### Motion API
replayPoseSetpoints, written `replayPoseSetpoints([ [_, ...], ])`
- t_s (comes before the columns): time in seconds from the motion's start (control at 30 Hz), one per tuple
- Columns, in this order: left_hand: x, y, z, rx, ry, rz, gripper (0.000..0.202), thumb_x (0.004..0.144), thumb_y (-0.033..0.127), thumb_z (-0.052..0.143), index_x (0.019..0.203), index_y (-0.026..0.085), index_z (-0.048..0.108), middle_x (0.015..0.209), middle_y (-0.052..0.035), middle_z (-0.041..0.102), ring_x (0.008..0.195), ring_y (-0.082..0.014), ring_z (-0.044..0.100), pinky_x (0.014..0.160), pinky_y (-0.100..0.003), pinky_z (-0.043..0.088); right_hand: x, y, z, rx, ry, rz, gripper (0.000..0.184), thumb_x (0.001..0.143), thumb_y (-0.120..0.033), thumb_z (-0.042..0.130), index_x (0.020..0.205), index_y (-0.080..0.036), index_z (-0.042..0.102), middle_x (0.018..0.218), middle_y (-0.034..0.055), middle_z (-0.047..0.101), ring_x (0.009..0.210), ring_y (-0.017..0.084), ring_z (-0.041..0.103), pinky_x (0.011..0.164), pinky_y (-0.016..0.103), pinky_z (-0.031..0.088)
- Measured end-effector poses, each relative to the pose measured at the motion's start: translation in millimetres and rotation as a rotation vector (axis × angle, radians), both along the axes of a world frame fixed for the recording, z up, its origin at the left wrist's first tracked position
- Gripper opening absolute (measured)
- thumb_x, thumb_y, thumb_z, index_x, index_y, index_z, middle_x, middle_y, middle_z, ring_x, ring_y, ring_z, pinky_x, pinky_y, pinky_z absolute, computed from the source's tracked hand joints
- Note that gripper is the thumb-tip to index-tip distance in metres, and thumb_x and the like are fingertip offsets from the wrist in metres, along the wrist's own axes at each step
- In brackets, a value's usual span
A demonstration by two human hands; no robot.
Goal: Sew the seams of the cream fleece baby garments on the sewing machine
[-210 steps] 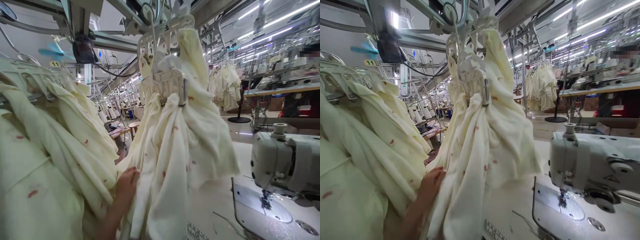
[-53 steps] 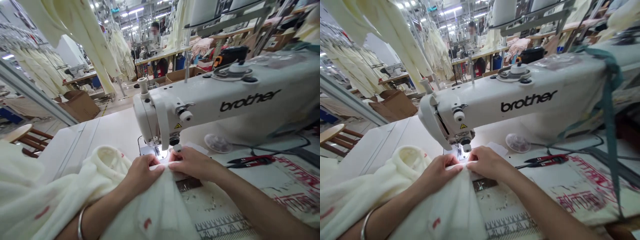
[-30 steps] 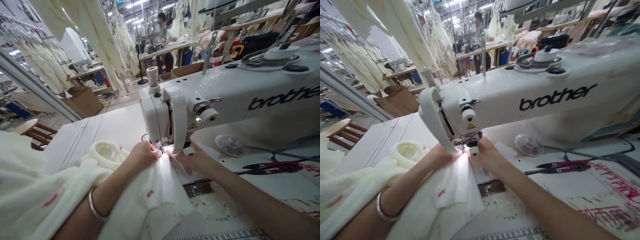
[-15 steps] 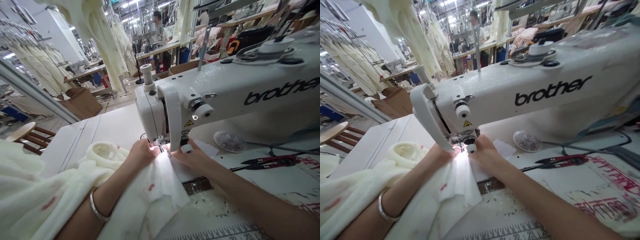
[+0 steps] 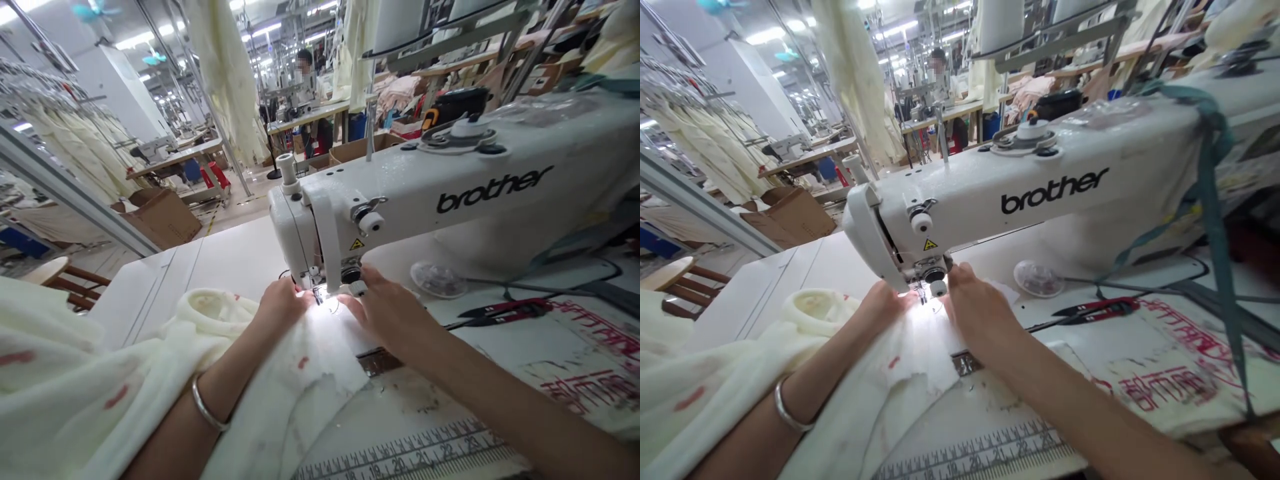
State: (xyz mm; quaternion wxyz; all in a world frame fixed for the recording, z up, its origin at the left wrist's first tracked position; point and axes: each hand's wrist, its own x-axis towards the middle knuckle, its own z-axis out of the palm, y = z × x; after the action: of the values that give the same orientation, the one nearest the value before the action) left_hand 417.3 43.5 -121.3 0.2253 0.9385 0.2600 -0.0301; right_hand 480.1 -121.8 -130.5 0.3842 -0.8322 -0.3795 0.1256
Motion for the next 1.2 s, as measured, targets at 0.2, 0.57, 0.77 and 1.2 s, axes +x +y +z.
replayPoseSetpoints([
  [0.2,1,2,-1.3,-0.046,-0.028,-0.029,0.015,0.076,0.029,0.054,0.080,0.017,0.063,0.083,-0.0051,0.067,0.082,-0.0199,0.061,0.069,-0.027,0.041,-49,-19,-9.3,0.040,-0.855,0.238,0.046,0.068,0.011,0.034,0.107,-0.008,0.052,0.098,0.0147,0.057,0.081,0.026,0.056,0.052,0.032,0.051],
  [0.57,-4,-5,-1.6,0.028,-0.005,0.002,0.018,0.079,0.029,0.051,0.084,0.014,0.059,0.092,-0.0102,0.067,0.086,-0.0235,0.061,0.069,-0.029,0.039,-34,-25,-10.7,0.105,-0.609,0.335,0.037,0.078,0.008,0.033,0.093,-0.015,0.058,0.093,0.0064,0.060,0.077,0.020,0.054,0.059,0.030,0.051],
  [0.77,-6,-12,-1.2,0.097,-0.005,0.033,0.018,0.081,0.027,0.050,0.090,0.015,0.061,0.090,-0.0089,0.068,0.084,-0.0239,0.062,0.069,-0.030,0.038,-27,-28,-15.7,0.110,-0.689,0.399,0.032,0.081,0.007,0.037,0.091,-0.016,0.056,0.090,0.0056,0.059,0.081,0.019,0.054,0.064,0.029,0.051],
  [1.2,5,10,-13.2,0.075,-0.086,-0.060,0.019,0.074,0.025,0.057,0.091,0.018,0.064,0.095,-0.0076,0.069,0.093,-0.0232,0.062,0.078,-0.030,0.045,-35,-4,-18.2,0.044,-0.754,0.335,0.025,0.073,0.008,0.045,0.079,-0.013,0.058,0.086,0.0085,0.059,0.078,0.021,0.053,0.071,0.034,0.051],
])
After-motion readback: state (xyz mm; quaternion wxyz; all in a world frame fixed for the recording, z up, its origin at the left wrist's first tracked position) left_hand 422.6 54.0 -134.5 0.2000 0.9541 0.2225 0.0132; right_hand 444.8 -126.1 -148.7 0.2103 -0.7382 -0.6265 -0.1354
